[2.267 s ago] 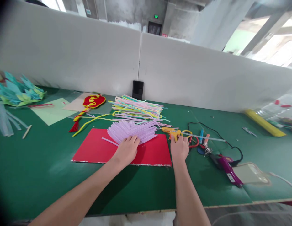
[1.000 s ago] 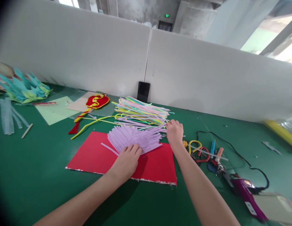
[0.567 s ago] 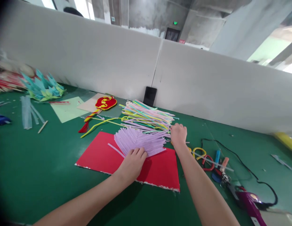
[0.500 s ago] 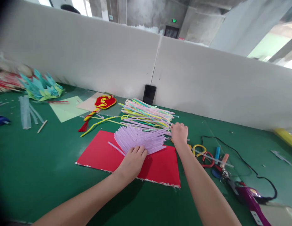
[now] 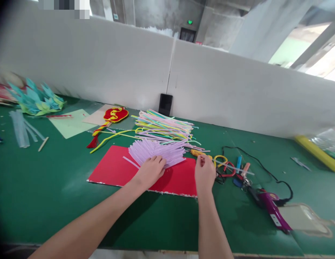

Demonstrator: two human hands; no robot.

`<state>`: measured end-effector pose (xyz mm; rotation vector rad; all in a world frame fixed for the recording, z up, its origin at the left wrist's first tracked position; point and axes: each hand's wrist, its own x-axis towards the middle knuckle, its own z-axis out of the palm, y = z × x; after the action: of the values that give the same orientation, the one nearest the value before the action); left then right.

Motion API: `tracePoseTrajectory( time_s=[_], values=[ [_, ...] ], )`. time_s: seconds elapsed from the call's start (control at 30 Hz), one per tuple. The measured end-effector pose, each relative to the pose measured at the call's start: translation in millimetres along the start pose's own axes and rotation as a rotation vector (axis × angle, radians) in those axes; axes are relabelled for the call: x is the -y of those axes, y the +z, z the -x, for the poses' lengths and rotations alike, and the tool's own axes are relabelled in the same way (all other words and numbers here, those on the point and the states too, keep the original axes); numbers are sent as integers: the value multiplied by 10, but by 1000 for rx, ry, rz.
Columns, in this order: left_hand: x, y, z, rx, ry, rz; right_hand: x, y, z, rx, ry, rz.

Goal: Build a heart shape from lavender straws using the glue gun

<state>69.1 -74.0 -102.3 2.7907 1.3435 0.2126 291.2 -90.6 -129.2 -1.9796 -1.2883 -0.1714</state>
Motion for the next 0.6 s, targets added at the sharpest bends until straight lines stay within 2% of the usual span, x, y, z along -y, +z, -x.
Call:
tracePoseTrajectory(
  time_s=[0.17,0.27,0.33,0.6],
  values=[
    [28,-13,-3,-12,2,3,296,148,215,130,-152,-166],
    [21,-12,4,-31,16,13,390,162,288,289,-122,-254],
    [17,-4,6,-49,34,18,414,177,318,348,-117,-295],
    [39,26,18,-175,26,34,408,209,318,382,-124,-405]
  ],
)
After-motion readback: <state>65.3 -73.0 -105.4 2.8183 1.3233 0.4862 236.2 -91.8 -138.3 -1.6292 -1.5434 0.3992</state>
